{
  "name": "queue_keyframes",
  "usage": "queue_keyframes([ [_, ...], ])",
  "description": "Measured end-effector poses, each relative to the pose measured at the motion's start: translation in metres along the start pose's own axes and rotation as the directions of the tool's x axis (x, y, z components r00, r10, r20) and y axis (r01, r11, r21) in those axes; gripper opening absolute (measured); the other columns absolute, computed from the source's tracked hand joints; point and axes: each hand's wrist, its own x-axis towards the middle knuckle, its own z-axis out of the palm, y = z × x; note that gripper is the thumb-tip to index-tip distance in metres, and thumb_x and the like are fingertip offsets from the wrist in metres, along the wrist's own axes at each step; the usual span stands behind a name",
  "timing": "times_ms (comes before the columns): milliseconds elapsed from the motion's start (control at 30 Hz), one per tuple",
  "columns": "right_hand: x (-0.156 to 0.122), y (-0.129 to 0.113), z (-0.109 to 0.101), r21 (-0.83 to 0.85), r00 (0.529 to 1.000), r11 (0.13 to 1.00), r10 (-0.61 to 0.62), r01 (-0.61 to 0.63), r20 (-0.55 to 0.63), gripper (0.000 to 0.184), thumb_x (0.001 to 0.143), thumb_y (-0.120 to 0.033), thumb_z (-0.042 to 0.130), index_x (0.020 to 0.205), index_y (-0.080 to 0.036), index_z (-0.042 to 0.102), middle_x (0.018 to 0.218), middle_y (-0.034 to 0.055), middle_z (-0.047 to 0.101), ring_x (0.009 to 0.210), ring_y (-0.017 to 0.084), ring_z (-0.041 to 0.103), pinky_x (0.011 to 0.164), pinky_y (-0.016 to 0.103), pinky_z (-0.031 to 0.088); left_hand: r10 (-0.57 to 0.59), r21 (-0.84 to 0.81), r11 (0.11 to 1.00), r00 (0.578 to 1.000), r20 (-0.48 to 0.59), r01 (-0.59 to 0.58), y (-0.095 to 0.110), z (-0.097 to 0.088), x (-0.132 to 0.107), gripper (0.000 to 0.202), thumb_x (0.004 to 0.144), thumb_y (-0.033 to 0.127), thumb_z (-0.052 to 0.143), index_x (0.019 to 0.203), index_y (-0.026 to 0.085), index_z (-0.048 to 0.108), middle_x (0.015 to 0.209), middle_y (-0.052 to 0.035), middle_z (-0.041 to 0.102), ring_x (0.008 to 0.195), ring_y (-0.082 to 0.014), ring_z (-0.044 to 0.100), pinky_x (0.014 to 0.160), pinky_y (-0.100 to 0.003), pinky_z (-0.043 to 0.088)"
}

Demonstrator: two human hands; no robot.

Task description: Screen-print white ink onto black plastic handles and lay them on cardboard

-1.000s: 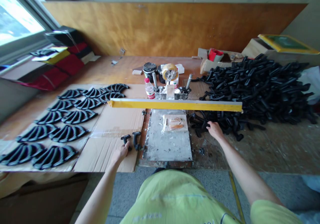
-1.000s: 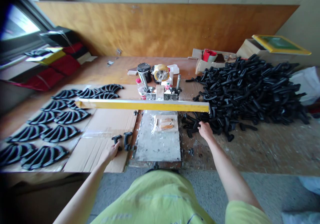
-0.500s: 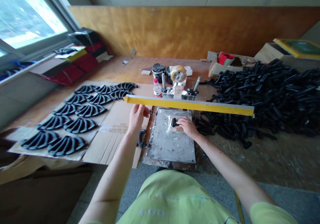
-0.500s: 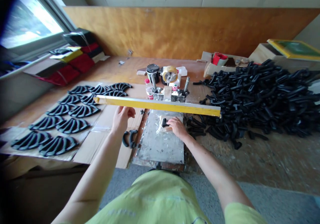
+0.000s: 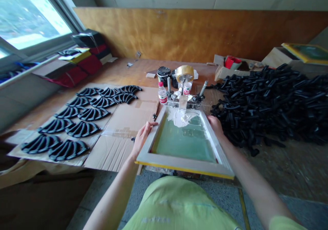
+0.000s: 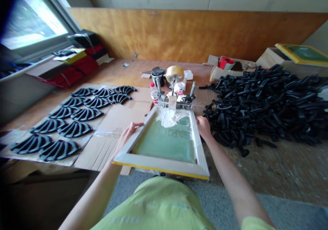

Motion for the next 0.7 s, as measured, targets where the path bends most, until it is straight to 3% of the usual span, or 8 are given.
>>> queue_keyframes([
  [67,0.018,-0.005,-0.010,0.011,0.993,1.000,0.026,-0.025,-0.119,0.035,0.088,-0.019,0.041,0.112,-0.013,0.066,0.108,0.0139,0.064,0.097,0.026,0.060,0.087,0.041,0.048,-0.075,0.024,0.997,0.996,0.053,0.073,-0.025,-0.004,-0.006,0.057,0.077,0.062,0.058,0.113,0.018,0.065,0.075,-0.0006,0.064,0.057,-0.0113,0.052,0.050,-0.021,0.039],
  [167,0.048,-0.043,-0.002,-0.018,0.973,0.988,-0.153,0.152,-0.174,0.043,0.084,-0.022,0.057,0.127,-0.015,0.055,0.133,0.0136,0.049,0.115,0.025,0.051,0.098,0.039,0.042,-0.129,0.012,0.992,0.990,0.063,0.128,-0.060,0.000,-0.006,0.070,0.072,0.056,0.067,0.131,0.020,0.053,0.073,0.0004,0.064,0.058,-0.0130,0.056,0.051,-0.021,0.042],
  [233,0.064,-0.073,0.013,-0.089,0.959,0.959,-0.277,0.271,-0.064,0.044,0.081,-0.020,0.062,0.124,-0.015,0.055,0.129,0.0136,0.051,0.115,0.025,0.050,0.098,0.038,0.042,-0.138,0.022,0.990,0.989,0.044,0.137,-0.078,0.004,-0.003,0.075,0.071,0.054,0.067,0.136,0.020,0.049,0.074,-0.0003,0.066,0.059,-0.0141,0.058,0.053,-0.023,0.044],
  [333,0.068,-0.101,0.034,-0.188,0.947,0.933,-0.277,0.306,0.165,0.020,0.082,-0.015,0.060,0.102,-0.014,0.062,0.101,0.0114,0.063,0.100,0.025,0.055,0.086,0.034,0.045,-0.128,0.051,0.991,0.991,0.031,0.127,-0.095,0.007,0.001,0.071,0.073,0.053,0.065,0.134,0.019,0.051,0.078,-0.0018,0.068,0.065,-0.0160,0.062,0.058,-0.024,0.047],
  [467,0.038,-0.099,0.041,-0.185,0.888,0.893,-0.344,0.409,0.305,0.014,0.079,-0.006,0.053,0.086,-0.015,0.062,0.089,0.0101,0.065,0.092,0.023,0.055,0.080,0.031,0.043,-0.112,0.072,0.991,0.994,0.005,0.112,-0.104,0.005,0.003,0.066,0.074,0.054,0.064,0.129,0.019,0.056,0.083,-0.0038,0.070,0.073,-0.0184,0.064,0.065,-0.027,0.050],
  [633,0.012,-0.088,0.020,0.063,0.671,0.753,-0.618,0.655,0.410,0.018,0.076,-0.005,0.054,0.085,-0.017,0.064,0.084,0.0062,0.065,0.088,0.021,0.055,0.077,0.029,0.040,-0.114,0.087,0.990,0.993,-0.005,0.114,-0.106,0.004,0.003,0.064,0.076,0.054,0.063,0.129,0.020,0.057,0.087,-0.0047,0.071,0.076,-0.0196,0.065,0.067,-0.028,0.051],
  [667,0.013,-0.088,0.018,0.091,0.665,0.755,-0.621,0.649,0.414,0.016,0.077,-0.007,0.055,0.084,-0.018,0.064,0.082,0.0051,0.065,0.085,0.020,0.055,0.075,0.028,0.040,-0.119,0.089,0.989,0.993,0.004,0.119,-0.106,0.004,0.003,0.064,0.076,0.054,0.062,0.129,0.020,0.056,0.087,-0.0048,0.071,0.076,-0.0195,0.065,0.066,-0.028,0.050],
  [700,0.015,-0.088,0.017,0.096,0.690,0.776,-0.603,0.623,0.400,0.014,0.078,-0.009,0.056,0.083,-0.018,0.064,0.081,0.0042,0.064,0.082,0.019,0.056,0.073,0.028,0.040,-0.124,0.090,0.988,0.992,0.014,0.122,-0.105,0.004,0.003,0.064,0.077,0.055,0.062,0.130,0.020,0.055,0.087,-0.0049,0.071,0.075,-0.0193,0.065,0.065,-0.027,0.050],
])
